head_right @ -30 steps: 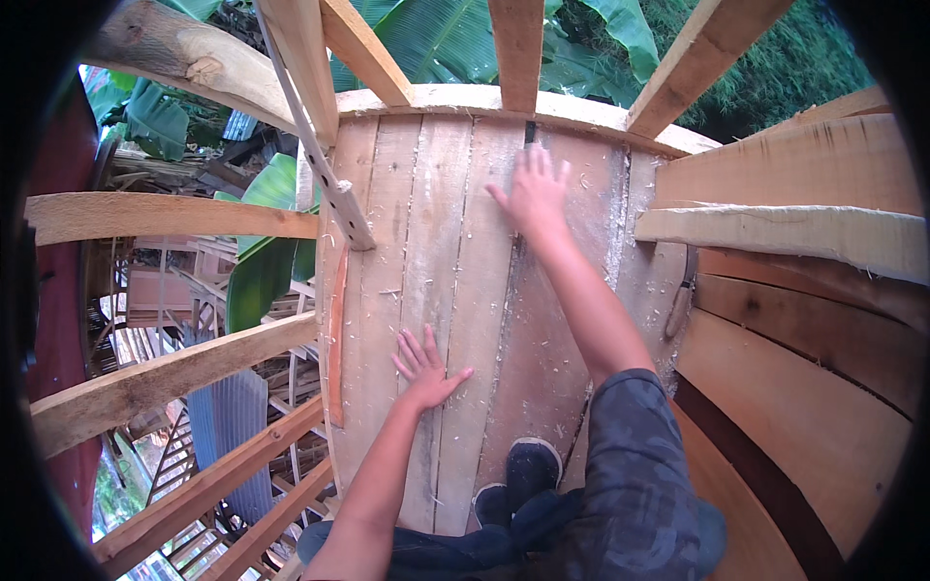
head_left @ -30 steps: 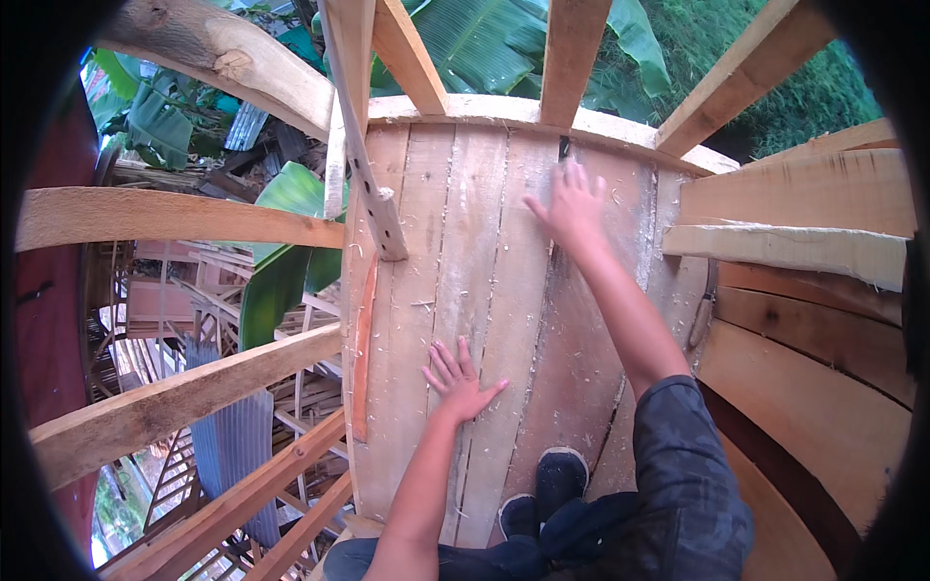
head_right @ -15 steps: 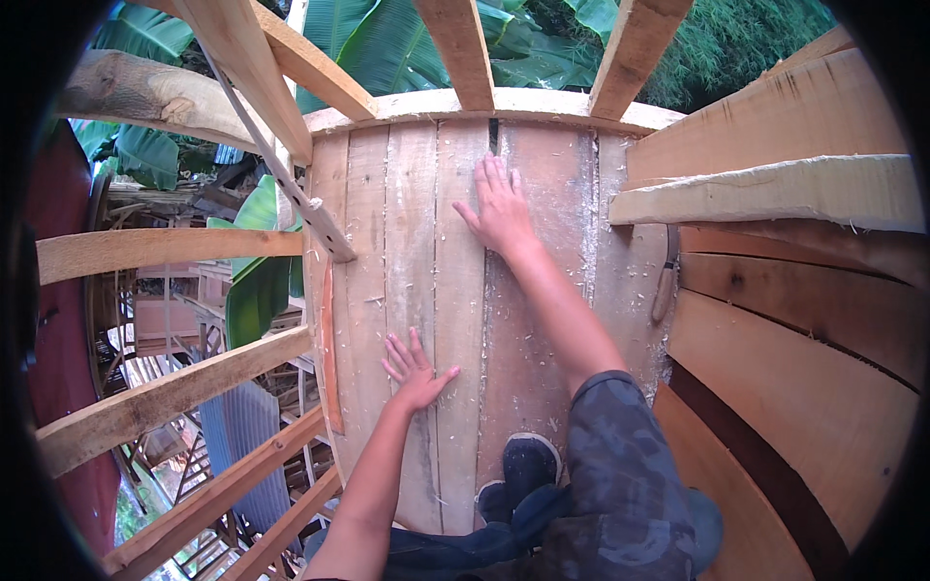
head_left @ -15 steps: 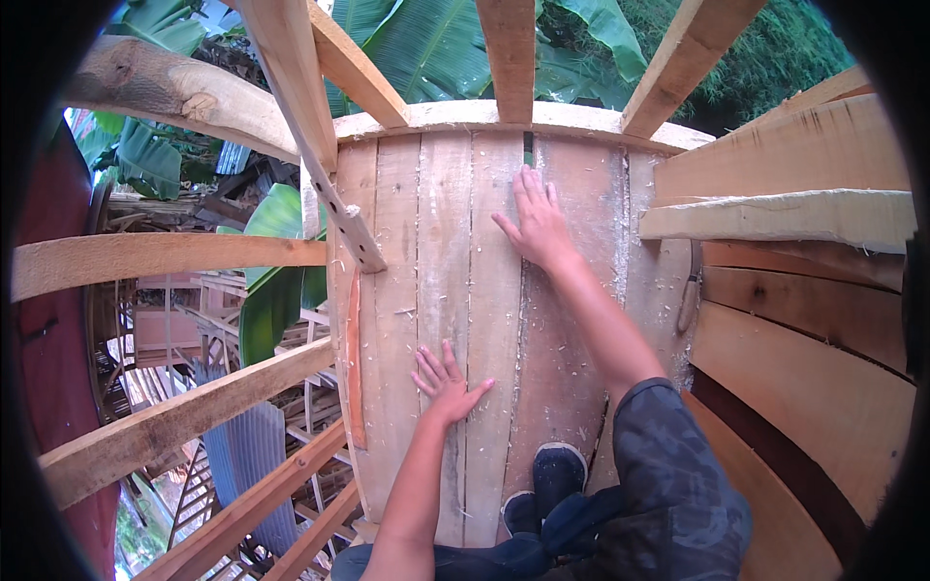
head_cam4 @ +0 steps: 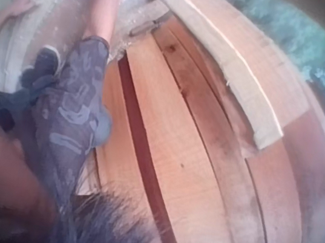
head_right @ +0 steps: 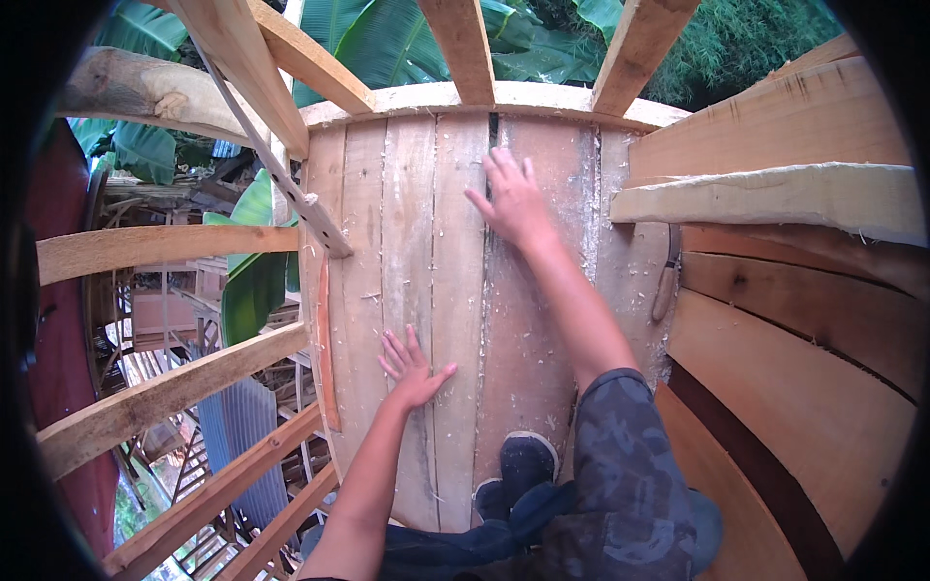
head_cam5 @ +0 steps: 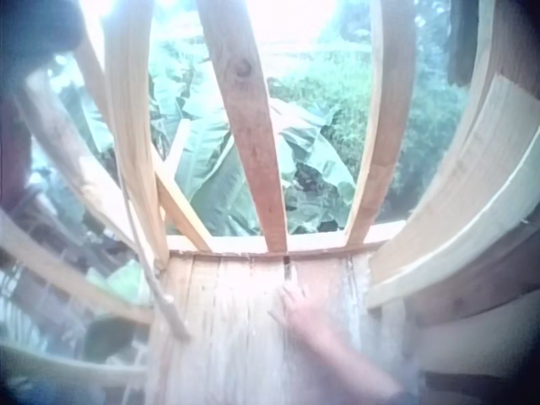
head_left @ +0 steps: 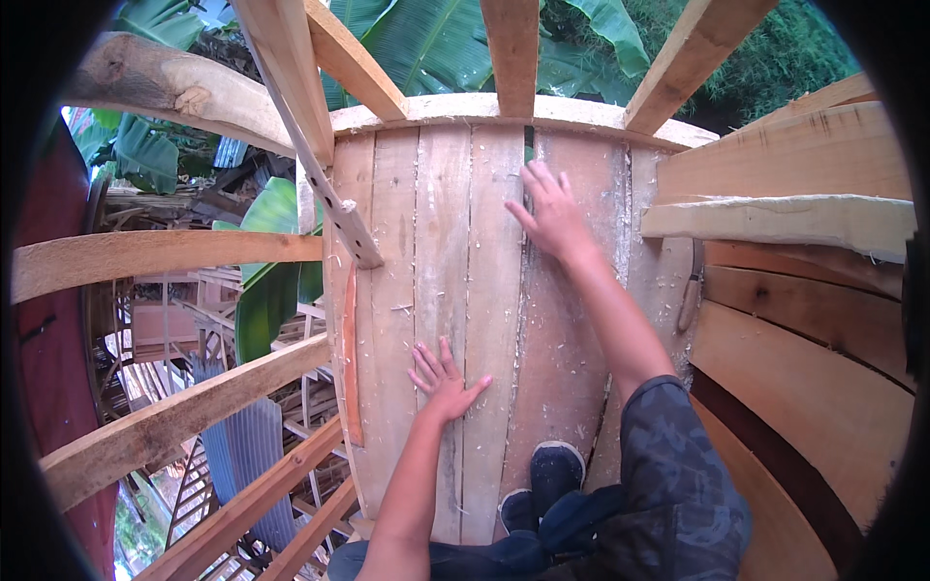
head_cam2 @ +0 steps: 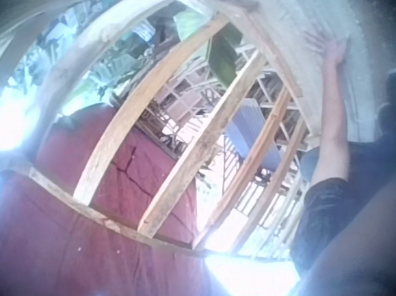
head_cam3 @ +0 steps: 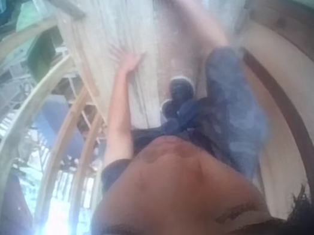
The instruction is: The person sits on a wooden structure and uses their hands to wipe away sawdust and wood shavings from the surface. They repeatedly brush the debris off the planks, moving their hands across the surface to clear the area.
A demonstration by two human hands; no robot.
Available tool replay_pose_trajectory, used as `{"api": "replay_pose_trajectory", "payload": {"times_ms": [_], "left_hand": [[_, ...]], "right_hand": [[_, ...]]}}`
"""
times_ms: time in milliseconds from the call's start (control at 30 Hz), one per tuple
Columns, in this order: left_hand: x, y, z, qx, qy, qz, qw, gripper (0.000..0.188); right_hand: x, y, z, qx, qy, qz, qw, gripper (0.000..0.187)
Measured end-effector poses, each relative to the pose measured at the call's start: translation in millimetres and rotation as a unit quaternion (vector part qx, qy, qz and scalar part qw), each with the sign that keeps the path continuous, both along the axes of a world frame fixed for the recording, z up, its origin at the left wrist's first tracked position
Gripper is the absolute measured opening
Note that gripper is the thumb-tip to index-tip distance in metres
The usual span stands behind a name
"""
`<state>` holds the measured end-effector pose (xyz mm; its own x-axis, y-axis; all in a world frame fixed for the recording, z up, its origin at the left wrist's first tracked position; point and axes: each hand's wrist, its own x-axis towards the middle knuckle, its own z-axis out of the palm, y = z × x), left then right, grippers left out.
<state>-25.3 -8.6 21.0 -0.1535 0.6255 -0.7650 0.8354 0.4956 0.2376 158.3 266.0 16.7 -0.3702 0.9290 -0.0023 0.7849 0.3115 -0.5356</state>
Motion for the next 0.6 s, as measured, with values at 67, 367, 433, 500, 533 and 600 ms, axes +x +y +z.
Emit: {"api": "replay_pose_trajectory", "payload": {"times_ms": [67, 367, 433, 500, 533, 600], "left_hand": [[-2, 1, 0, 0.012, -0.003, 0.002, 1.0, 0.123], [1, 0, -4, 0.021, -0.014, 0.005, 1.0, 0.123], [-1, -2, -2, 0.016, -0.01, 0.004, 1.0, 0.123], [-3, -2, -2, 0.012, -0.006, 0.003, 1.0, 0.123], [-4, -2, -3, 0.01, -0.004, 0.001, 1.0, 0.123], [-2, -3, -4, 0.023, -0.004, 0.0, 1.0, 0.123]], "right_hand": [[-9, -4, -3, 0.052, -0.003, 0.03, 0.998, 0.066], [-14, 7, -28, 0.131, -0.139, 0.023, 0.981, 0.074], [-14, 3, -21, 0.135, -0.113, 0.043, 0.984, 0.073], [-12, -5, -18, 0.137, -0.098, 0.099, 0.981, 0.071], [-11, -10, -19, 0.137, -0.096, 0.146, 0.975, 0.07], [-5, -8, -21, 0.132, -0.064, 0.152, 0.977, 0.067]]}}
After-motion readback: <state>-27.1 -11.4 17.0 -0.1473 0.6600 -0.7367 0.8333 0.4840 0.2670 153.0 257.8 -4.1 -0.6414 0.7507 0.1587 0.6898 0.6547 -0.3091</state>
